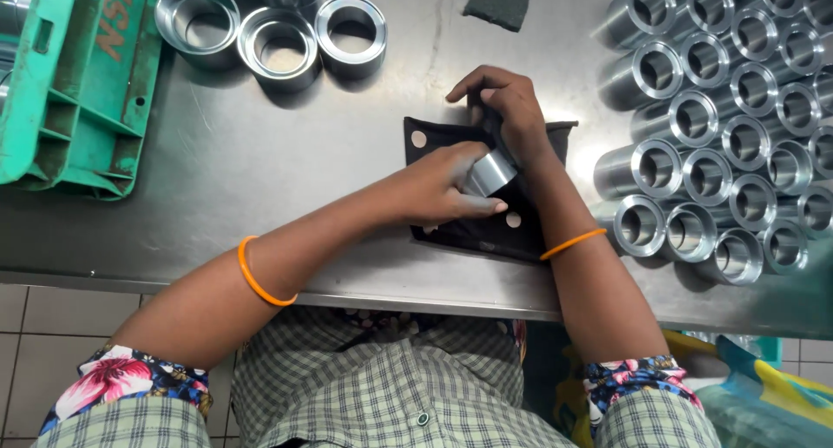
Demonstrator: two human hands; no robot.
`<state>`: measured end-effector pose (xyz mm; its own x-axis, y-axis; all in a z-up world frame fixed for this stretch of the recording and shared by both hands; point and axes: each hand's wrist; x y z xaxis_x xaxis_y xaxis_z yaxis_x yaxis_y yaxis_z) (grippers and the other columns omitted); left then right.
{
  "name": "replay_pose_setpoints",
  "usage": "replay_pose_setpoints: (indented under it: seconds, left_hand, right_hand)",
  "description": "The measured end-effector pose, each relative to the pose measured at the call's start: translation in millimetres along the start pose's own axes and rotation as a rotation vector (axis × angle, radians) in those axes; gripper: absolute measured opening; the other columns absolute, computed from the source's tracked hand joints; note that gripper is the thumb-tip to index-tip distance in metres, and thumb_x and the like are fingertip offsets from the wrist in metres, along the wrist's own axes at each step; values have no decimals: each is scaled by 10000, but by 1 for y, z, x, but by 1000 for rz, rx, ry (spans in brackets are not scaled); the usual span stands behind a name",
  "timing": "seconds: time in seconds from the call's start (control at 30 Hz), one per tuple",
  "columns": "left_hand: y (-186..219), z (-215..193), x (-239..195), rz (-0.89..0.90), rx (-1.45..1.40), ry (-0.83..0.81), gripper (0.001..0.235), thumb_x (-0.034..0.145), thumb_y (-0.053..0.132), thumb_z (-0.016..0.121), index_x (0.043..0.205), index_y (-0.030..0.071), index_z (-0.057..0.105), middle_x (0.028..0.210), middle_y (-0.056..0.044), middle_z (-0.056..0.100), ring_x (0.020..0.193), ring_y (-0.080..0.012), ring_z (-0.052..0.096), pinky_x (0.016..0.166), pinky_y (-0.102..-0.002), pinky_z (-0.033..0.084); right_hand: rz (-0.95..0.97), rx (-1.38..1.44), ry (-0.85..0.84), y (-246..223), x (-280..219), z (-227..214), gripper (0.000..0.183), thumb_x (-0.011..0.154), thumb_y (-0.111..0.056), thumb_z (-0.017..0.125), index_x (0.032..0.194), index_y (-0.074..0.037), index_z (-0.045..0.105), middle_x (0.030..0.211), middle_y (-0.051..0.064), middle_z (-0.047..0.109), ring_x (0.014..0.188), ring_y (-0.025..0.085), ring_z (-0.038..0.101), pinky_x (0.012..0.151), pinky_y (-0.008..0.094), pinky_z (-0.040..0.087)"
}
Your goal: Cleaning and inspecting circular metal components using a cloth on a workstation.
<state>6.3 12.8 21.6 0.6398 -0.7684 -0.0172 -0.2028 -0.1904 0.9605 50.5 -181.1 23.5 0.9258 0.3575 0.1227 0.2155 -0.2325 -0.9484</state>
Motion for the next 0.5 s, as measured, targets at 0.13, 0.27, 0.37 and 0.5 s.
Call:
replay_pose_setpoints:
  seconds: [0.13,0.27,0.37,0.5]
  left_hand:
    - [-23,8,4,179,-104,107,689,857,426,787,1300,-50,556,1186,-220,657,1091,-321,655,933,-421,514]
    - [-27,19,2,134,-133,93,649,870,401,770,1292,-42,553,1210,-216,669,1123,-316,664,984,-414,514]
    - [-6,10,3,144,-124,84,623,878,384,759,1286,-37,550,1226,-214,677,1145,-312,671,1017,-409,515]
    - [-1,9,1,-31,-141,62,648,842,395,751,1311,-13,566,1201,-206,680,1103,-309,682,958,-407,535]
  right_hand:
    - [-222,-371,-133,-98,3,37,427,1023,-342,492,1080,1,741,832,104,625,744,185,568,691,315,419]
    - [-306,-522,-190,-67,0,27,474,1101,-419,468,1095,-22,727,940,85,688,823,166,649,760,312,478]
    - [-67,-271,-66,-24,2,5,561,1106,-485,395,1131,-44,739,869,66,629,810,164,591,737,314,452]
    - [33,-258,5,-54,-2,20,655,1058,-583,385,1142,-51,758,785,74,600,725,171,538,660,311,410]
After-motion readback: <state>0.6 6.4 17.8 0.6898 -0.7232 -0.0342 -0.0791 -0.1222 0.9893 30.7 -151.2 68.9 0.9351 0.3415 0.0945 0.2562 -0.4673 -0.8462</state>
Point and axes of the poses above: each hand's wrist, its own x-axis towards the middle knuckle, its own z-axis out of the palm, y = z × x
